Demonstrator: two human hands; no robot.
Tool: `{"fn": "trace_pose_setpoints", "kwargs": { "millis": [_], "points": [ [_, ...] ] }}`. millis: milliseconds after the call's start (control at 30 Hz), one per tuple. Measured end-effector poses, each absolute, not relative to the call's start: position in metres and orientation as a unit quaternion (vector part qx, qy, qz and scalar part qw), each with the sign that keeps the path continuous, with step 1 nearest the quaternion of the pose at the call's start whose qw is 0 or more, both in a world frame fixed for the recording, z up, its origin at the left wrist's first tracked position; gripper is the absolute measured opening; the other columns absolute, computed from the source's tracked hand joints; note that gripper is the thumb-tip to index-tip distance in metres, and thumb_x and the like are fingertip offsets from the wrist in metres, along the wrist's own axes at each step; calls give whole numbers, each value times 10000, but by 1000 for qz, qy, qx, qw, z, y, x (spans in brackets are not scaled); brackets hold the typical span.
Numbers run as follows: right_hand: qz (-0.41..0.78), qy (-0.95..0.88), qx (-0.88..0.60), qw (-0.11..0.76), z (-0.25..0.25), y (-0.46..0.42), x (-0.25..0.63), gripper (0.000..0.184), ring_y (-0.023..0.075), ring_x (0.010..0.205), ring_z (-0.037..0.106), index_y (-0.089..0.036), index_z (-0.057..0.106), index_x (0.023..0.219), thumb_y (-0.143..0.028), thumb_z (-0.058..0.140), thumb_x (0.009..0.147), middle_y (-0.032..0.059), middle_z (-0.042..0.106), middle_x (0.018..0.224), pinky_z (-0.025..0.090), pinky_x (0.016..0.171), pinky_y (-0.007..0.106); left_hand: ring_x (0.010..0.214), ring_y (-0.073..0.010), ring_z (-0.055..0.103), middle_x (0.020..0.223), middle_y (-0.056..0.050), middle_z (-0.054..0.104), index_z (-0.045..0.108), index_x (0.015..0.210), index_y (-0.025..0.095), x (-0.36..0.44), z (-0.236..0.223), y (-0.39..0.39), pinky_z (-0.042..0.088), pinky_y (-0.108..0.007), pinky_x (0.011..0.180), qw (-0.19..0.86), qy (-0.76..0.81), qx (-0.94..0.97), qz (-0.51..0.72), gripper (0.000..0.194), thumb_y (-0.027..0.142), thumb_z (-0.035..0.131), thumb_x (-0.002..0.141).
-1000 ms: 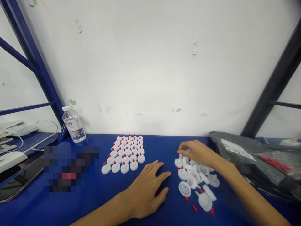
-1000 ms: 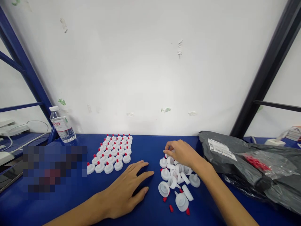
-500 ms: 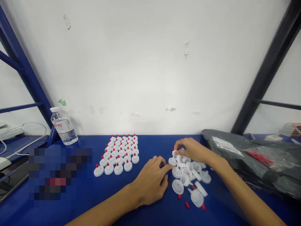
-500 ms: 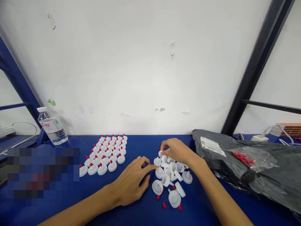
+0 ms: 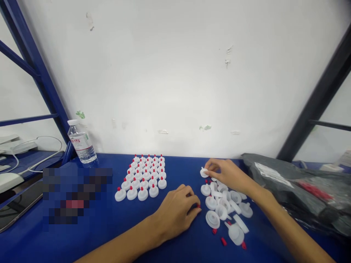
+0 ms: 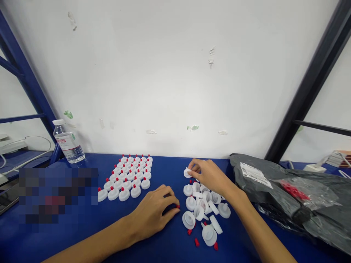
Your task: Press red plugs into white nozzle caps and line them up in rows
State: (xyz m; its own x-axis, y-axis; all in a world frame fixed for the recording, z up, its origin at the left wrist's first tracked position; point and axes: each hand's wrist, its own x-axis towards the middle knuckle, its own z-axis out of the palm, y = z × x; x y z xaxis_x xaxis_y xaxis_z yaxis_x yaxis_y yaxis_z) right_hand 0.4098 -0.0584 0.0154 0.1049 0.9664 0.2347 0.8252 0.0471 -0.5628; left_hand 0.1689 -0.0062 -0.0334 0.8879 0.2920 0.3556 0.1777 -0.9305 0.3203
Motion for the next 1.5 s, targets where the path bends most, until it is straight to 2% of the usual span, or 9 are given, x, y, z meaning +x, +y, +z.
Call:
{"fn": "trace_pose_setpoints", "kwargs": {
  "millis": [200, 333, 533, 667, 833, 1000, 1267, 1400, 1500],
  "points": [
    [178, -665, -646, 330, 13, -58, 398, 147, 228, 832, 732, -262, 638, 918, -396, 673, 868, 14, 779, 907, 546, 603, 280, 902, -175, 625, 958, -23, 685, 672, 963, 195, 164, -33, -5, 477, -278, 782, 172, 125, 952, 219, 142, 153, 542, 925],
    [204, -678, -620, 339, 16, -59, 391, 188, 209, 820, 722, -255, 685, 934, -410, 721, 833, 10, 773, 907, 538, 651, 275, 835, -151, 636, 984, -25, 682, 694, 1056, 218, 165, -30, -5, 491, -264, 759, 257, 156, 913, 275, 207, 165, 540, 929],
    [213, -688, -611, 328, 25, -63, 380, 162, 192, 785, 709, -232, 735, 881, -377, 750, 809, 10, 761, 838, 510, 678, 273, 689, -155, 662, 876, -49, 666, 711, 1044, 197, 167, -22, 2, 462, -217, 497, 451, 253, 788, 334, 235, 308, 529, 945],
    [239, -686, -608, 319, 29, -65, 369, 143, 192, 776, 710, -237, 744, 869, -336, 785, 775, -2, 755, 782, 507, 693, 273, 677, -196, 722, 947, -94, 700, 654, 1028, 143, 168, -19, 8, 406, -184, 391, 562, 265, 691, 369, 274, 374, 616, 885],
    [306, -686, -577, 322, 27, -68, 357, 117, 189, 814, 716, -246, 749, 889, -296, 773, 785, -11, 763, 836, 530, 695, 248, 635, -206, 736, 1032, -148, 713, 642, 997, 112, 169, -21, 11, 411, -181, 377, 588, 262, 655, 396, 325, 406, 646, 859],
    [299, -697, -564, 326, 25, -68, 353, 117, 195, 871, 718, -248, 756, 896, -296, 775, 791, -8, 764, 857, 535, 782, 262, 581, -199, 726, 986, -153, 732, 654, 1029, 101, 169, -21, 9, 379, -175, 359, 598, 257, 659, 378, 366, 425, 636, 861],
    [294, -700, -554, 341, 27, -68, 355, 115, 217, 870, 723, -257, 750, 891, -322, 763, 797, 2, 769, 877, 553, 775, 299, 611, -209, 737, 1009, -157, 729, 653, 1046, 105, 168, -21, 8, 355, -165, 353, 591, 259, 663, 380, 369, 428, 624, 867],
    [281, -699, -564, 340, 27, -67, 355, 135, 237, 915, 719, -257, 752, 886, -352, 760, 791, 15, 768, 916, 561, 797, 320, 577, -184, 721, 997, -141, 728, 659, 1050, 112, 168, -23, 9, 340, -162, 347, 587, 263, 668, 373, 355, 416, 626, 870],
    [298, -697, -557, 339, 24, -67, 354, 125, 229, 894, 724, -259, 743, 899, -344, 745, 807, 9, 769, 899, 564, 777, 310, 515, -131, 668, 969, -113, 731, 681, 1037, 126, 168, -24, 11, 340, -168, 357, 571, 266, 676, 382, 319, 393, 630, 870]
  ]
}}
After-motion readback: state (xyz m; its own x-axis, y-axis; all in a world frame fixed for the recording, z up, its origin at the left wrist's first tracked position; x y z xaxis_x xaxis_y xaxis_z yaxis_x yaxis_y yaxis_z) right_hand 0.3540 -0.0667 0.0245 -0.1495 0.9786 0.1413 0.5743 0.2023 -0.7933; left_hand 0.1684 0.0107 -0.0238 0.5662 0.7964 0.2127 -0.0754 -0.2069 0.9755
